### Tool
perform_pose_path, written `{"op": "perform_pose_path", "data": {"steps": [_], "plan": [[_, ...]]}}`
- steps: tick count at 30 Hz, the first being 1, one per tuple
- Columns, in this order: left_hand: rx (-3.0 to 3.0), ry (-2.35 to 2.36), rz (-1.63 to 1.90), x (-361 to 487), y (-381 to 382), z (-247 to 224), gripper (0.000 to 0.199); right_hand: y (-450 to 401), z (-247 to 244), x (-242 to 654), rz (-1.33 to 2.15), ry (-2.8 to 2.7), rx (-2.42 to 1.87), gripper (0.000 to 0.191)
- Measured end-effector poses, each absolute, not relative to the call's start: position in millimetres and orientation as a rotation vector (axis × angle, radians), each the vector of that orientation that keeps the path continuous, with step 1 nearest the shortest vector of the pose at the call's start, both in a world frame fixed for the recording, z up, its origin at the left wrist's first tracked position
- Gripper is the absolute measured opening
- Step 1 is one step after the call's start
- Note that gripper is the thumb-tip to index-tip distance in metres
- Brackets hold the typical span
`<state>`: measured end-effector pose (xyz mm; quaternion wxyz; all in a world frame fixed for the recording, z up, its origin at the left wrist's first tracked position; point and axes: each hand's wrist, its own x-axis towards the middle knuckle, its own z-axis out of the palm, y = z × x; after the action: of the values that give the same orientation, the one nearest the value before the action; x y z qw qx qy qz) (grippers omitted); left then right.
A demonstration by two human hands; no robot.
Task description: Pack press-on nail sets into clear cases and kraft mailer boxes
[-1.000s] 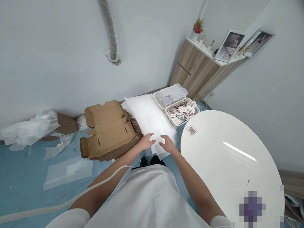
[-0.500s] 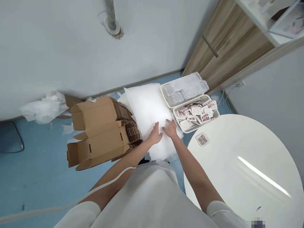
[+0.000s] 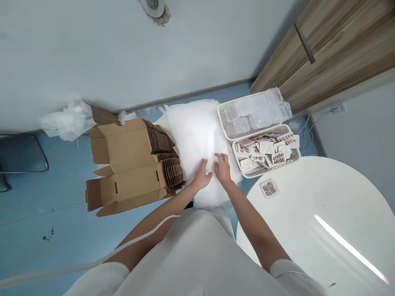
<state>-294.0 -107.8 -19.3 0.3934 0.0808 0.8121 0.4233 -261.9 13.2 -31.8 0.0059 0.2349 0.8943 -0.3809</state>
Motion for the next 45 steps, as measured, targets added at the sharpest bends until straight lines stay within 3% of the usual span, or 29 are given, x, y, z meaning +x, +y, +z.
{"op": "perform_pose_path", "data": {"steps": [6,13,17,22,28,34,39,45], "plan": [[0.256,2.072,1.096,-291,-112,-26,0.064,24,-36,-258,-1.236,2.686,0.869,0.062],[0.301,2.083,1.067,-292,-114,-33,0.063,20,-35,-263,-1.067,2.863,0.765,0.032],[0.309,2.075,1.047,-293,-114,-31,0.062,23,-35,-269,-0.906,3.005,0.531,0.025],[0.360,2.080,1.016,-292,-116,-32,0.059,29,-29,-290,-0.982,2.943,0.266,0.018],[0.391,2.111,1.082,-293,-117,-27,0.060,33,-26,-312,-1.190,2.911,0.613,0.044],[0.345,2.144,1.278,-303,-117,-15,0.070,44,-11,-307,-1.113,3.009,0.907,0.037],[0.372,2.279,1.274,-310,-128,4,0.070,36,24,-289,-1.485,2.986,0.897,0.022],[0.504,2.219,1.215,-308,-150,34,0.070,14,80,-245,-2.235,2.722,0.911,0.022]]}}
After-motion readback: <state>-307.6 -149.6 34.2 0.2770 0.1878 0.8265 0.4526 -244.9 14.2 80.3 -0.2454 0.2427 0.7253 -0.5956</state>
